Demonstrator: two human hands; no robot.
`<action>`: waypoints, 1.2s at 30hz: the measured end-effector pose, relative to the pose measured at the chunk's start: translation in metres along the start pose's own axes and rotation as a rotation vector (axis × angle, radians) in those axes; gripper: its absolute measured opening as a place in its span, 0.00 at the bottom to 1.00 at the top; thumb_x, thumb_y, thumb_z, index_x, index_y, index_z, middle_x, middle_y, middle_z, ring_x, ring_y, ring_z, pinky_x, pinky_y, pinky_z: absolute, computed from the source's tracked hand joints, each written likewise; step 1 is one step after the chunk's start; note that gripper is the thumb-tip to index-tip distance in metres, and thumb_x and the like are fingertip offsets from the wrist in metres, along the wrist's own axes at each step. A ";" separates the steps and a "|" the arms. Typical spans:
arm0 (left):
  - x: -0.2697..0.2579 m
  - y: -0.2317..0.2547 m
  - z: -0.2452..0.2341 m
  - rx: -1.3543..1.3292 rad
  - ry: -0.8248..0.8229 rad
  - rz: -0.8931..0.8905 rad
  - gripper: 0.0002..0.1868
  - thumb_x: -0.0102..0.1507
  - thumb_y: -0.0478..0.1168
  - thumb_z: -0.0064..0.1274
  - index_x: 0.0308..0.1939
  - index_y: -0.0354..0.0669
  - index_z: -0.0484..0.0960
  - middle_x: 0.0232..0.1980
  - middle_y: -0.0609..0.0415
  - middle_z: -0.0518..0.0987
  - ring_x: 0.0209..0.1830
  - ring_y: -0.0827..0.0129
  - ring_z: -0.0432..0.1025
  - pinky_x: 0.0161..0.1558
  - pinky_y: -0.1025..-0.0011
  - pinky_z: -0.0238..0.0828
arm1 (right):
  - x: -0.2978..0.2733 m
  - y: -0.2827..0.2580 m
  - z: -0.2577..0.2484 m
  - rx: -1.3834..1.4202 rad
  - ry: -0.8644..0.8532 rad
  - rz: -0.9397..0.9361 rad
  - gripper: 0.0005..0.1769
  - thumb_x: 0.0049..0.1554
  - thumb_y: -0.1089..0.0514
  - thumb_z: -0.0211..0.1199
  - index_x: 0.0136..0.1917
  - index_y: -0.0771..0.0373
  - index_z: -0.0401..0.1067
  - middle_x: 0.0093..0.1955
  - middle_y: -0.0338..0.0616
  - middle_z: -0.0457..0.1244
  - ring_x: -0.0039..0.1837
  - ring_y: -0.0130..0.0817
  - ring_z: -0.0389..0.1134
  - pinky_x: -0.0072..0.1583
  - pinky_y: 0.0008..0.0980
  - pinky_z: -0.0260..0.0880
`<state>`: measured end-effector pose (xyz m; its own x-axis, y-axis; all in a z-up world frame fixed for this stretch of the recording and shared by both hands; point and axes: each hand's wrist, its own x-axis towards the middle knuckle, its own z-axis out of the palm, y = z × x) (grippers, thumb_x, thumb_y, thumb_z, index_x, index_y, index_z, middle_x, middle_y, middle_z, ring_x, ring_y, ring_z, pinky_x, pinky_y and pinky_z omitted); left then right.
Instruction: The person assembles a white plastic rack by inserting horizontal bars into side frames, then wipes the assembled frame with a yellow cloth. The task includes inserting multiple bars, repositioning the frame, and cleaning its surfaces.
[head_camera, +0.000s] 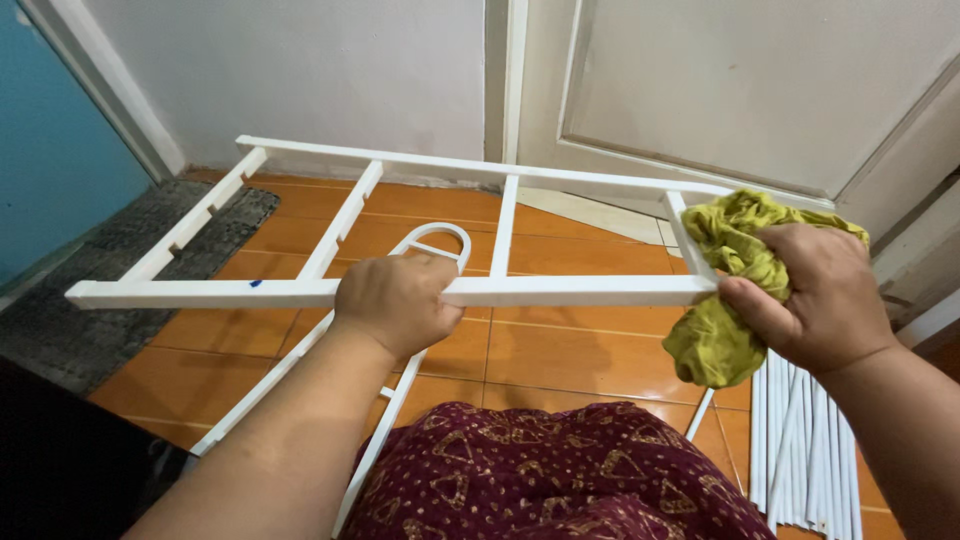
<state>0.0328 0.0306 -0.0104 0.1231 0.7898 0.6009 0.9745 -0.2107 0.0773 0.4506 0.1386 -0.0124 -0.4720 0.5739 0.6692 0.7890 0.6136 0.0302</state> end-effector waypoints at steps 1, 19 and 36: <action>0.000 0.001 0.001 0.003 -0.007 -0.007 0.06 0.52 0.44 0.56 0.24 0.49 0.80 0.27 0.52 0.81 0.28 0.50 0.77 0.30 0.51 0.73 | 0.000 -0.002 0.000 0.036 0.037 -0.024 0.32 0.61 0.33 0.55 0.59 0.62 0.72 0.49 0.51 0.66 0.55 0.48 0.66 0.67 0.50 0.61; -0.011 -0.002 0.004 0.016 -0.017 0.001 0.06 0.52 0.46 0.58 0.24 0.52 0.79 0.27 0.55 0.82 0.28 0.53 0.77 0.31 0.51 0.73 | 0.008 -0.061 -0.003 -0.031 -0.077 0.060 0.28 0.61 0.40 0.58 0.65 0.61 0.71 0.60 0.53 0.68 0.67 0.51 0.65 0.71 0.54 0.59; -0.003 -0.015 -0.012 0.105 -0.077 -0.037 0.08 0.52 0.43 0.61 0.21 0.52 0.78 0.29 0.58 0.82 0.36 0.60 0.77 0.43 0.56 0.70 | 0.020 0.004 -0.001 0.927 -0.271 1.204 0.30 0.63 0.56 0.55 0.78 0.56 0.65 0.66 0.52 0.68 0.58 0.37 0.72 0.54 0.33 0.75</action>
<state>0.0156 0.0244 -0.0032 0.0964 0.8385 0.5363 0.9924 -0.1222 0.0128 0.4448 0.1522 0.0015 0.1079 0.9748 -0.1950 0.2776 -0.2179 -0.9357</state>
